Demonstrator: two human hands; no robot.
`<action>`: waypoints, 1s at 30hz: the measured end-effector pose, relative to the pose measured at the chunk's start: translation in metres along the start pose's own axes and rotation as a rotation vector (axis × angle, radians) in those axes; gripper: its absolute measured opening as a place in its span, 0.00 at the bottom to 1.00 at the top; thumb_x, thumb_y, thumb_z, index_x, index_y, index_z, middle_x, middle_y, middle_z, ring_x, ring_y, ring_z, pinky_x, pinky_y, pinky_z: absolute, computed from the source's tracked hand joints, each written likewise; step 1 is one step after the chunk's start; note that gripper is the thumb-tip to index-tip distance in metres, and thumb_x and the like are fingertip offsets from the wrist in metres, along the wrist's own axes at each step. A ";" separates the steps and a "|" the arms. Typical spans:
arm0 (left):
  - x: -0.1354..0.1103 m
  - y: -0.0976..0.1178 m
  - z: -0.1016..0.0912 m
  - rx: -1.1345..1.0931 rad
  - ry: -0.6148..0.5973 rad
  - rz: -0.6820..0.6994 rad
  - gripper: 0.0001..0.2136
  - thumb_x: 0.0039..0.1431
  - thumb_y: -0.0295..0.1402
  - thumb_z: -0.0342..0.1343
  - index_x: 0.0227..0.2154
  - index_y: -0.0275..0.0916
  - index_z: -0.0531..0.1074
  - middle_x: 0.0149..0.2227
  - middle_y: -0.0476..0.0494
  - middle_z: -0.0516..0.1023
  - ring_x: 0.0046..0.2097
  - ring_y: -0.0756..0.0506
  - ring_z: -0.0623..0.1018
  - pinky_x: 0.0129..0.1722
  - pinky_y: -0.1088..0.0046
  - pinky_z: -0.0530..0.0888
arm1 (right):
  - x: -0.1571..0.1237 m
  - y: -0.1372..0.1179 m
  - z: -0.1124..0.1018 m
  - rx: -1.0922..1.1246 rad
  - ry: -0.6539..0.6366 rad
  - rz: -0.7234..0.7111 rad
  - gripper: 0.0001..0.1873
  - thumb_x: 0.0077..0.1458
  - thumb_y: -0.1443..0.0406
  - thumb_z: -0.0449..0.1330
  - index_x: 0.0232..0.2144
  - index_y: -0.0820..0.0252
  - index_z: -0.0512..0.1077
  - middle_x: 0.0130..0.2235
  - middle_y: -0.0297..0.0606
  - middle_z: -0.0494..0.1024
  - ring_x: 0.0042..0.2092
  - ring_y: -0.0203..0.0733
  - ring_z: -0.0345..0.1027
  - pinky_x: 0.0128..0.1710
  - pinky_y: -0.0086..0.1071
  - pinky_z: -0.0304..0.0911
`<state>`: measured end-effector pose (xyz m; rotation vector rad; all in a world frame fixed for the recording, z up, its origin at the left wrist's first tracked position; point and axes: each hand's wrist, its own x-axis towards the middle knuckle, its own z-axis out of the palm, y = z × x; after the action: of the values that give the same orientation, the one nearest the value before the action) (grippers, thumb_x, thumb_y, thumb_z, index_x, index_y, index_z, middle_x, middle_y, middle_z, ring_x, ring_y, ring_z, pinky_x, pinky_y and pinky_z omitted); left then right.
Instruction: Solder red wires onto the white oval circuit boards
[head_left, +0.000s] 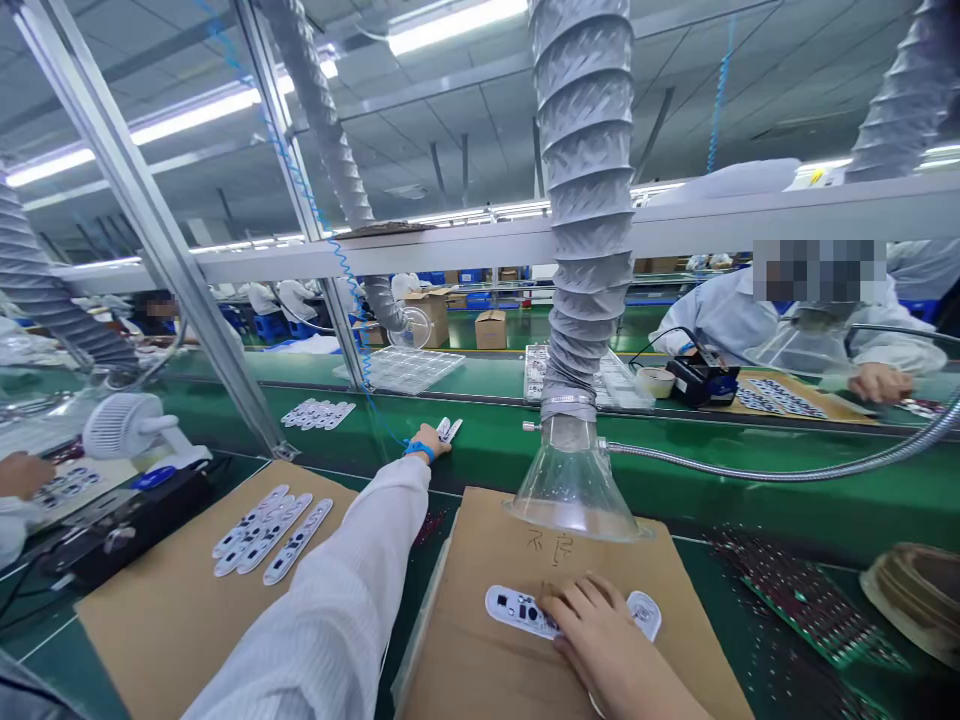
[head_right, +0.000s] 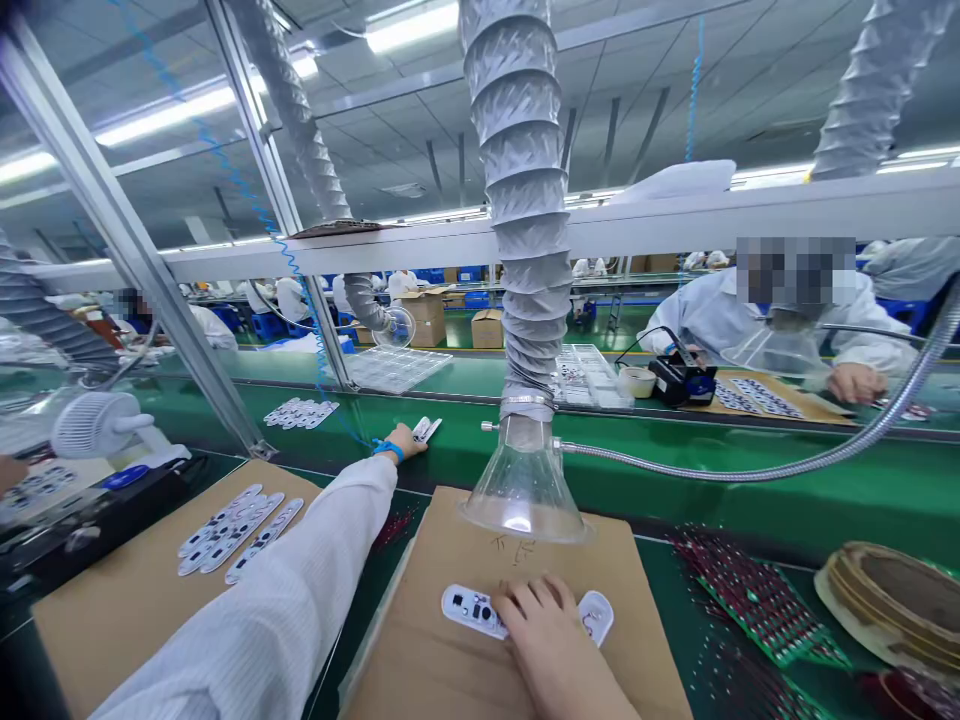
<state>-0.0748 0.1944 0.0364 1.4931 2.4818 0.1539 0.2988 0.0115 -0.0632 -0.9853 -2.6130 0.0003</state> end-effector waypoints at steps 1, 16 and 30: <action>0.001 -0.001 -0.004 0.001 -0.010 0.002 0.21 0.73 0.43 0.66 0.62 0.38 0.74 0.61 0.35 0.77 0.59 0.36 0.81 0.58 0.52 0.81 | 0.006 -0.001 -0.006 0.023 -0.043 0.011 0.20 0.64 0.73 0.63 0.53 0.46 0.79 0.51 0.36 0.85 0.53 0.51 0.79 0.65 0.50 0.65; -0.148 -0.036 0.012 -0.168 -0.193 0.228 0.21 0.67 0.48 0.61 0.51 0.35 0.76 0.45 0.39 0.86 0.45 0.38 0.85 0.40 0.69 0.75 | -0.058 0.018 -0.051 0.014 0.017 0.159 0.23 0.67 0.76 0.54 0.55 0.53 0.80 0.60 0.48 0.79 0.60 0.56 0.73 0.59 0.50 0.71; -0.244 -0.028 0.063 -0.308 -0.053 0.381 0.21 0.69 0.58 0.50 0.37 0.44 0.68 0.37 0.42 0.78 0.38 0.37 0.79 0.38 0.64 0.69 | -0.081 -0.021 -0.033 0.050 0.084 0.191 0.28 0.69 0.63 0.68 0.68 0.55 0.73 0.68 0.55 0.73 0.67 0.67 0.70 0.62 0.62 0.75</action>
<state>0.0272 -0.0353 0.0062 1.7793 1.9947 0.5294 0.3525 -0.0609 -0.0554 -1.1868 -2.4227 0.0690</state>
